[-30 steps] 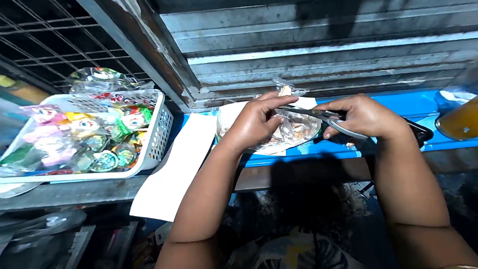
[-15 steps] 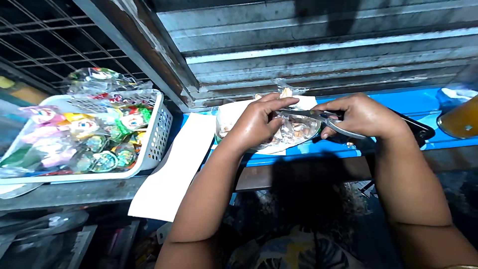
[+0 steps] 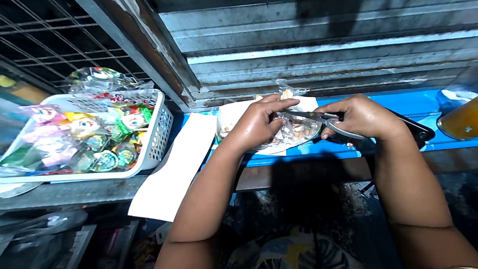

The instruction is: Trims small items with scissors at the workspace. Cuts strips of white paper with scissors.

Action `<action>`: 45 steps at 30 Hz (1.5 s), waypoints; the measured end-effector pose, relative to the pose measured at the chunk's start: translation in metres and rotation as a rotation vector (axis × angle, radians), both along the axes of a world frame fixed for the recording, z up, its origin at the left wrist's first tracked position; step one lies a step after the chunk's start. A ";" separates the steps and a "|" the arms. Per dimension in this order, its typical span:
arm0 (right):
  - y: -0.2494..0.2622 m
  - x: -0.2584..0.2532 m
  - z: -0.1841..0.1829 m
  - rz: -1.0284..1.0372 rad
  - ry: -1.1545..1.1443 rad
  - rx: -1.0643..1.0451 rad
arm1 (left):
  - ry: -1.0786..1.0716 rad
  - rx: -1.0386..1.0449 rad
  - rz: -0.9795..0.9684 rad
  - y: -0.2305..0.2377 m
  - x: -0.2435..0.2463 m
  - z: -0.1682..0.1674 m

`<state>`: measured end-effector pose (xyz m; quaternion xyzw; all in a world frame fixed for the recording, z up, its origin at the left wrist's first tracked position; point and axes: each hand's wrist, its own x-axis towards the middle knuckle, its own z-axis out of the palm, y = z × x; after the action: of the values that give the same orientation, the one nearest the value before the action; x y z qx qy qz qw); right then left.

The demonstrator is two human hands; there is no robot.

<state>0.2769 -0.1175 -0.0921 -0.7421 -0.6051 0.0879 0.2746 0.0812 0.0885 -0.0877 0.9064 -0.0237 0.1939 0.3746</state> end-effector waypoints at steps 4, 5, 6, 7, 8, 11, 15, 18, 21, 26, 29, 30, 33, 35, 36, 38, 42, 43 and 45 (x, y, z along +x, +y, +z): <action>-0.001 -0.001 0.001 0.009 0.004 0.007 | 0.001 0.001 0.000 0.000 0.000 0.000; -0.001 -0.001 0.001 0.013 0.010 0.003 | 0.002 -0.006 -0.003 0.000 0.000 0.000; -0.001 -0.001 0.001 0.019 0.017 0.002 | 0.002 -0.017 -0.009 0.001 0.000 0.001; -0.001 -0.001 0.001 0.023 0.029 0.003 | 0.002 -0.032 -0.014 0.001 -0.001 0.002; -0.001 -0.001 0.001 0.031 0.049 0.005 | 0.006 -0.046 -0.013 0.001 -0.001 0.003; -0.001 -0.001 0.001 0.068 0.100 -0.011 | 0.003 -0.057 -0.001 0.001 -0.002 0.005; -0.001 -0.001 0.002 0.084 0.122 -0.038 | -0.018 -0.026 0.017 0.002 -0.003 0.006; -0.001 0.000 0.002 0.069 0.123 -0.044 | -0.026 -0.025 0.016 0.004 -0.003 0.005; -0.002 -0.001 -0.001 0.052 0.102 -0.012 | -0.028 -0.027 0.010 0.003 -0.002 0.004; 0.000 0.001 -0.002 0.053 0.093 0.002 | -0.019 -0.018 0.011 0.003 -0.002 0.004; 0.000 0.002 -0.002 0.054 0.087 0.006 | -0.018 -0.004 0.018 0.003 -0.002 0.004; 0.000 0.002 -0.002 0.053 0.090 0.006 | -0.018 -0.004 0.017 0.003 -0.002 0.004; -0.001 0.001 0.000 0.041 0.085 -0.005 | -0.008 -0.003 0.016 0.004 -0.003 0.005; -0.002 -0.001 -0.001 0.029 0.075 0.012 | -0.002 -0.001 0.015 0.003 -0.003 0.006; -0.002 -0.001 -0.003 0.019 0.050 0.031 | -0.003 -0.003 0.015 0.003 -0.003 0.006; -0.003 -0.003 -0.002 0.015 0.052 0.033 | -0.001 -0.004 0.018 0.003 -0.003 0.005; -0.002 -0.003 -0.001 0.021 0.021 0.027 | 0.015 -0.005 0.018 0.002 -0.002 0.005; -0.002 -0.003 -0.001 0.022 0.019 0.027 | 0.015 -0.004 0.016 0.002 -0.002 0.005; -0.003 -0.003 -0.001 0.022 0.019 0.024 | 0.014 -0.004 0.012 0.002 -0.002 0.005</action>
<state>0.2742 -0.1200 -0.0932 -0.7312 -0.6116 0.0906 0.2881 0.0793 0.0904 -0.0830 0.9071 -0.0155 0.1900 0.3753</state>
